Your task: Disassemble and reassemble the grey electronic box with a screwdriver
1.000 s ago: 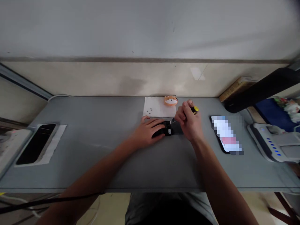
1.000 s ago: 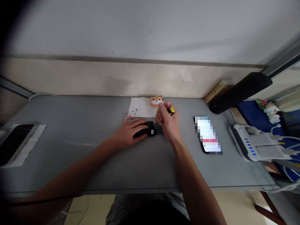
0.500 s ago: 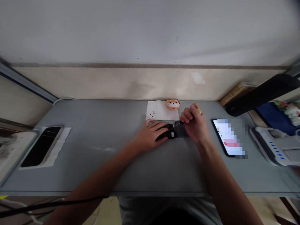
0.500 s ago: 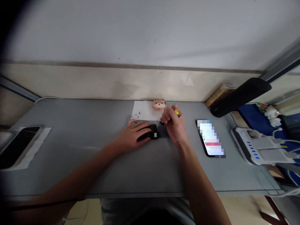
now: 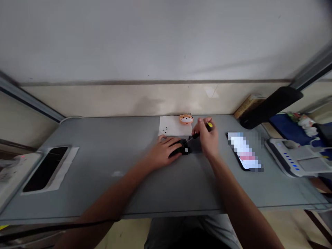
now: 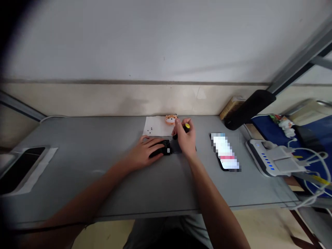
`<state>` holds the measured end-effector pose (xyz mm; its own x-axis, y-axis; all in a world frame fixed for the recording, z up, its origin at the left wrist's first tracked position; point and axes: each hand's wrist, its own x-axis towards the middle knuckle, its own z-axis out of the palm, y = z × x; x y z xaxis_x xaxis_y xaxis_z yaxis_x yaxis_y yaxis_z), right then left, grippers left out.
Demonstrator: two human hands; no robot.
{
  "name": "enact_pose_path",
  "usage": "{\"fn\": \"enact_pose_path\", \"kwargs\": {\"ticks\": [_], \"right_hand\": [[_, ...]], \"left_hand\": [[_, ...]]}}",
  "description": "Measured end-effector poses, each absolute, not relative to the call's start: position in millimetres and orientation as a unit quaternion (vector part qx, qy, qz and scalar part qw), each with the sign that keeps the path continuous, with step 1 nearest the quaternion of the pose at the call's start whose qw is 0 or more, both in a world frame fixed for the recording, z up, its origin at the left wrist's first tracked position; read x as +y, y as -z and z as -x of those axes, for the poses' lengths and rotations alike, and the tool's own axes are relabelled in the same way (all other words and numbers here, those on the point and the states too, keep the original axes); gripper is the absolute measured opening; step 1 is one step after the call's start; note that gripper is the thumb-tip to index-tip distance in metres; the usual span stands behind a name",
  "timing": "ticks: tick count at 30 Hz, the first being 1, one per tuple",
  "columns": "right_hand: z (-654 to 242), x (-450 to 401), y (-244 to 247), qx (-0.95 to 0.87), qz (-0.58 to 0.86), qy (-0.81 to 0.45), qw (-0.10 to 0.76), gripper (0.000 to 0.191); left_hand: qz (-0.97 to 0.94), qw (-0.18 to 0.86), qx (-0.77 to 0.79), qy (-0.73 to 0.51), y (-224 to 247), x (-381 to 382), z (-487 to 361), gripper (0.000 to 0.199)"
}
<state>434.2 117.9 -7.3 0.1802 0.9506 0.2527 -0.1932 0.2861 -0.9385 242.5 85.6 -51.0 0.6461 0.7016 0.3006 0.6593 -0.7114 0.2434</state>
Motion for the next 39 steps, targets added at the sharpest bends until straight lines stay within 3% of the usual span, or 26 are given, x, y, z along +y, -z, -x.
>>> {"fn": "enact_pose_path", "kwargs": {"ticks": [3, 7, 10, 14, 17, 19, 21, 25, 33, 39], "right_hand": [[-430, 108, 4, -0.528, 0.433, -0.344, 0.644, 0.048], [-430, 89, -24, -0.573, 0.335, -0.368, 0.651, 0.039], [-443, 86, -51, -0.637, 0.341, -0.282, 0.632, 0.022], [-475, 93, -59, -0.823, 0.405, -0.200, 0.345, 0.013], [-504, 94, -42, -0.863, 0.459, -0.151, 0.148, 0.033], [-521, 90, -28, -0.868, 0.470, -0.135, 0.082, 0.047], [-535, 87, -20, -0.869, 0.479, -0.118, 0.046, 0.045], [-545, 92, -22, -0.856, 0.501, -0.121, 0.034, 0.038], [-532, 111, -36, -0.821, 0.495, -0.281, 0.046, 0.040], [-508, 93, -27, -0.860, 0.455, -0.229, 0.028, 0.040]], "left_hand": [[-0.909, 0.049, 0.369, -0.187, 49, 85, -241, 0.035], [-0.912, 0.047, 0.359, -0.191, 47, 86, -240, 0.033], [-0.913, 0.050, 0.356, -0.192, 45, 87, -238, 0.031], [-0.911, 0.044, 0.366, -0.187, 37, 88, -230, 0.038], [-0.895, 0.050, 0.409, -0.172, 28, 88, -219, 0.055], [-0.888, 0.074, 0.428, -0.151, 23, 87, -212, 0.062], [-0.883, 0.108, 0.436, -0.136, 20, 87, -207, 0.062], [-0.869, 0.174, 0.441, -0.144, 15, 89, -204, 0.062], [-0.838, 0.227, 0.472, -0.154, 16, 92, -212, 0.067], [-0.829, 0.222, 0.489, -0.157, 20, 90, -219, 0.073]]}}
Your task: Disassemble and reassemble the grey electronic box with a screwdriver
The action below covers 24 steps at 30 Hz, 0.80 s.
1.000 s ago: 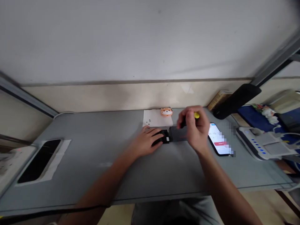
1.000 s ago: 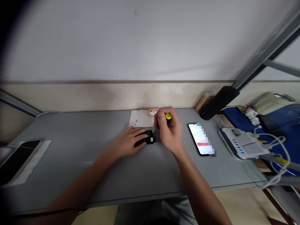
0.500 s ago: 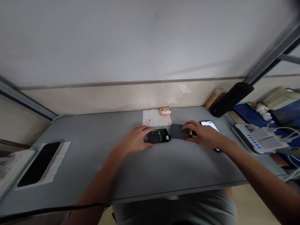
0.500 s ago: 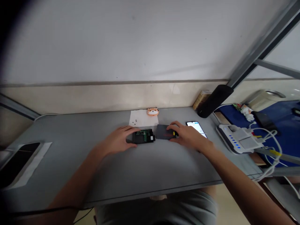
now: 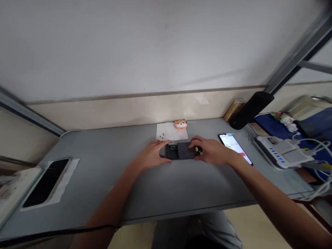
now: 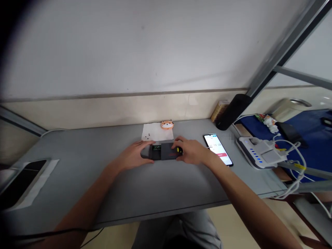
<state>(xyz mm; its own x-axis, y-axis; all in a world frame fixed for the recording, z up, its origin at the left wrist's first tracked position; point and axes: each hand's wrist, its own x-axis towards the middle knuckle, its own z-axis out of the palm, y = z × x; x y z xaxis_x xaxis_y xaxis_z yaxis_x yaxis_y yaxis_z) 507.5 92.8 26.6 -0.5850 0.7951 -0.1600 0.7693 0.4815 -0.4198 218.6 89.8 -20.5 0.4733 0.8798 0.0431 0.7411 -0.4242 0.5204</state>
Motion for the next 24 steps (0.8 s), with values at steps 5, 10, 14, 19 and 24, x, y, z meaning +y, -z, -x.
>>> {"fn": "enact_pose_path", "kwargs": {"ticks": [5, 10, 14, 19, 24], "right_hand": [[-493, 87, -17, -0.875, 0.447, -0.184, 0.032, 0.042], [-482, 92, -12, -0.884, 0.388, -0.222, 0.137, 0.028], [-476, 99, -23, -0.799, 0.366, -0.269, 0.395, 0.011], [-481, 116, -28, -0.562, 0.421, -0.274, 0.657, 0.035], [-479, 125, 1, -0.433, 0.553, -0.299, 0.646, 0.058]], "left_hand": [[-0.826, 0.207, 0.511, -0.116, 22, 91, -223, 0.092], [-0.841, 0.190, 0.493, -0.119, 27, 93, -223, 0.094], [-0.859, 0.179, 0.454, -0.156, 31, 92, -221, 0.073], [-0.849, 0.191, 0.457, -0.186, 33, 89, -223, 0.058], [-0.840, 0.204, 0.454, -0.215, 32, 86, -222, 0.053]]}}
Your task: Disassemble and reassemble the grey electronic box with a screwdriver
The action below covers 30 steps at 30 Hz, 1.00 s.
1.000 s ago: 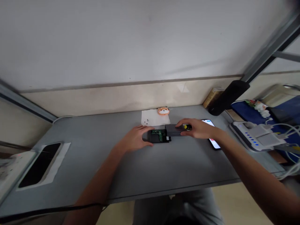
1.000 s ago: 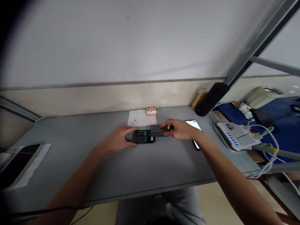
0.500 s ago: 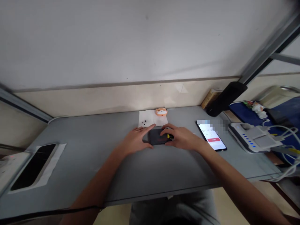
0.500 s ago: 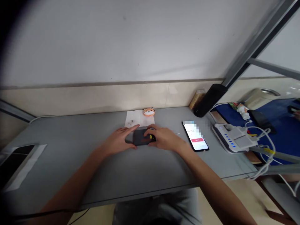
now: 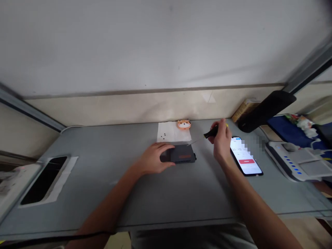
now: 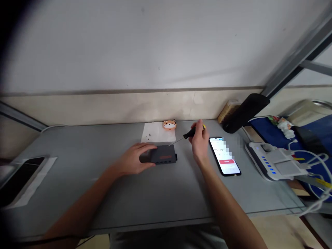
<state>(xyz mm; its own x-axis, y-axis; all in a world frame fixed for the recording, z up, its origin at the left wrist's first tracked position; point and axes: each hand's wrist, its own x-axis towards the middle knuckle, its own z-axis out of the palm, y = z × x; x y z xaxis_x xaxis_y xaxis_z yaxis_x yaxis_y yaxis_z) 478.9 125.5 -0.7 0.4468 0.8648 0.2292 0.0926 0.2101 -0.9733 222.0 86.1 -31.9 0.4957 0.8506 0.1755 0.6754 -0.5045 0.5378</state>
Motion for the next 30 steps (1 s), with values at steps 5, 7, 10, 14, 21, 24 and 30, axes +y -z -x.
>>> {"fn": "enact_pose_path", "kwargs": {"ticks": [5, 7, 10, 14, 21, 24, 30], "right_hand": [[-463, 125, 25, -0.517, 0.508, -0.408, 0.555, 0.061], [-459, 126, 31, -0.547, 0.493, -0.426, 0.525, 0.062], [-457, 126, 36, -0.575, 0.482, -0.441, 0.492, 0.062], [-458, 125, 38, -0.594, 0.465, -0.453, 0.475, 0.057], [-461, 123, 38, -0.614, 0.455, -0.459, 0.453, 0.049], [-461, 123, 37, -0.617, 0.458, -0.447, 0.458, 0.048], [-461, 123, 39, -0.615, 0.465, -0.442, 0.457, 0.053]], "left_hand": [[-0.850, 0.188, 0.434, -0.233, 32, 87, -221, 0.043], [-0.855, 0.172, 0.430, -0.233, 33, 87, -221, 0.039], [-0.864, 0.155, 0.421, -0.228, 33, 89, -220, 0.035], [-0.871, 0.145, 0.418, -0.215, 33, 91, -218, 0.034], [-0.867, 0.143, 0.428, -0.212, 35, 91, -218, 0.034], [-0.861, 0.150, 0.435, -0.215, 34, 90, -219, 0.035], [-0.834, 0.203, 0.453, -0.239, 31, 91, -221, 0.038]]}}
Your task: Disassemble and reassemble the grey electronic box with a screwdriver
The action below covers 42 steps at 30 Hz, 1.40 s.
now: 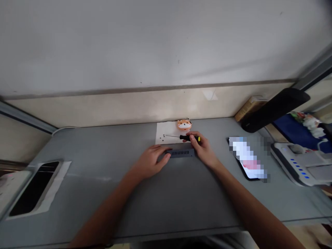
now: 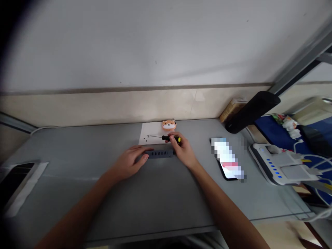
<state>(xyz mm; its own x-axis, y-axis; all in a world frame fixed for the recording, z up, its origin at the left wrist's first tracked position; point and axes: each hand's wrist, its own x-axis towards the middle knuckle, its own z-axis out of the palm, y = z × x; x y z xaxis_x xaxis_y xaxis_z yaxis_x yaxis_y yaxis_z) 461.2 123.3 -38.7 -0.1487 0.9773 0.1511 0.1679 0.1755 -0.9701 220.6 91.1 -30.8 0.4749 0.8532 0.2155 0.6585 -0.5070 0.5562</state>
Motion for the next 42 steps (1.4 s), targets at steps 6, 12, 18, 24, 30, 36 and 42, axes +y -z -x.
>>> {"fn": "enact_pose_path", "kwargs": {"ticks": [6, 12, 18, 24, 30, 36, 42], "right_hand": [[-462, 125, 44, -0.628, 0.461, -0.441, 0.446, 0.052], [-462, 124, 37, -0.614, 0.458, -0.446, 0.462, 0.051], [-467, 125, 33, -0.505, 0.494, -0.500, 0.501, 0.053], [-470, 126, 26, -0.443, 0.461, -0.540, 0.547, 0.041], [-471, 122, 21, -0.437, 0.456, -0.551, 0.545, 0.036], [-469, 121, 17, -0.437, 0.456, -0.563, 0.533, 0.036], [-468, 121, 18, -0.463, 0.463, -0.548, 0.521, 0.034]], "left_hand": [[-0.822, 0.224, 0.461, -0.248, 30, 92, -222, 0.037], [-0.810, 0.229, 0.473, -0.260, 33, 92, -223, 0.036], [-0.797, 0.249, 0.480, -0.269, 34, 92, -224, 0.037], [-0.768, 0.276, 0.501, -0.290, 38, 93, -226, 0.041], [-0.760, 0.281, 0.501, -0.304, 43, 93, -226, 0.050], [-0.782, 0.195, 0.473, -0.356, 45, 91, -223, 0.035], [-0.822, 0.069, 0.423, -0.377, 44, 86, -222, 0.023]]}}
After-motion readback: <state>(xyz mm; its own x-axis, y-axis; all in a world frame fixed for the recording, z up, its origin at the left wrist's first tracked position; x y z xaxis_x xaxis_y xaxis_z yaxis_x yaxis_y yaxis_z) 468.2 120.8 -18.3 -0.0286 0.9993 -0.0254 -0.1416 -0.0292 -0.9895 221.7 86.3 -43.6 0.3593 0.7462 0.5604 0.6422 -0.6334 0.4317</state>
